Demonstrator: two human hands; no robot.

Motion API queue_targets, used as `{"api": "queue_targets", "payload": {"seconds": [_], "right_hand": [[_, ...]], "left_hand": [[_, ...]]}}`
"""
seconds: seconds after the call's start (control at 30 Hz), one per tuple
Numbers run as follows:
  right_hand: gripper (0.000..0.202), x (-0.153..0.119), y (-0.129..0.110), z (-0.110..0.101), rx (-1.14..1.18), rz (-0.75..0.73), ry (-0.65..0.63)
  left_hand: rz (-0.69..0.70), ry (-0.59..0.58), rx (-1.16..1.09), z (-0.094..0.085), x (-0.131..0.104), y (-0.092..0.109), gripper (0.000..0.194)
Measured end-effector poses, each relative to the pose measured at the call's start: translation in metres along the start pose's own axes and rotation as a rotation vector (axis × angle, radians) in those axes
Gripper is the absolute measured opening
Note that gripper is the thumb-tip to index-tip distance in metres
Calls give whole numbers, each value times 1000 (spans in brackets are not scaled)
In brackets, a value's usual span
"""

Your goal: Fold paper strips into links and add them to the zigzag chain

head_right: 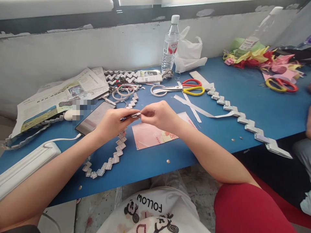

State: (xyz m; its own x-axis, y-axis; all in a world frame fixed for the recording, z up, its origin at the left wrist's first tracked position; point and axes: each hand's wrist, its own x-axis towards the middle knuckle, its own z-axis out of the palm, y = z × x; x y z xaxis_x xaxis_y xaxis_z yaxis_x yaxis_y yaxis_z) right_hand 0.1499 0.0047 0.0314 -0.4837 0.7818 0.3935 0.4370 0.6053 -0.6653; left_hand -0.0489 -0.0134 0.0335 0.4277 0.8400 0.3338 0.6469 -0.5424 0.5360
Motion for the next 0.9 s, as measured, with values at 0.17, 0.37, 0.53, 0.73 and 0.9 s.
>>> {"api": "queue_targets", "payload": {"seconds": [0.17, 0.37, 0.53, 0.73, 0.9], "right_hand": [[15, -1, 8, 3, -249, -274, 92], [21, -3, 11, 1, -475, -432, -53], [25, -4, 10, 0, -567, -431, -119], [30, -5, 10, 1, -591, -399, -225], [27, -4, 9, 2, -578, -335, -308]], "left_hand": [[-167, -25, -162, -4, 2, 2, 23], [-287, -102, -351, -4, 3, 7, 25], [-316, -120, -368, -1, 2, 5, 26], [-363, -161, -294, 1, 0, 5, 25], [-360, -176, -221, 4, -2, 7, 25]]}}
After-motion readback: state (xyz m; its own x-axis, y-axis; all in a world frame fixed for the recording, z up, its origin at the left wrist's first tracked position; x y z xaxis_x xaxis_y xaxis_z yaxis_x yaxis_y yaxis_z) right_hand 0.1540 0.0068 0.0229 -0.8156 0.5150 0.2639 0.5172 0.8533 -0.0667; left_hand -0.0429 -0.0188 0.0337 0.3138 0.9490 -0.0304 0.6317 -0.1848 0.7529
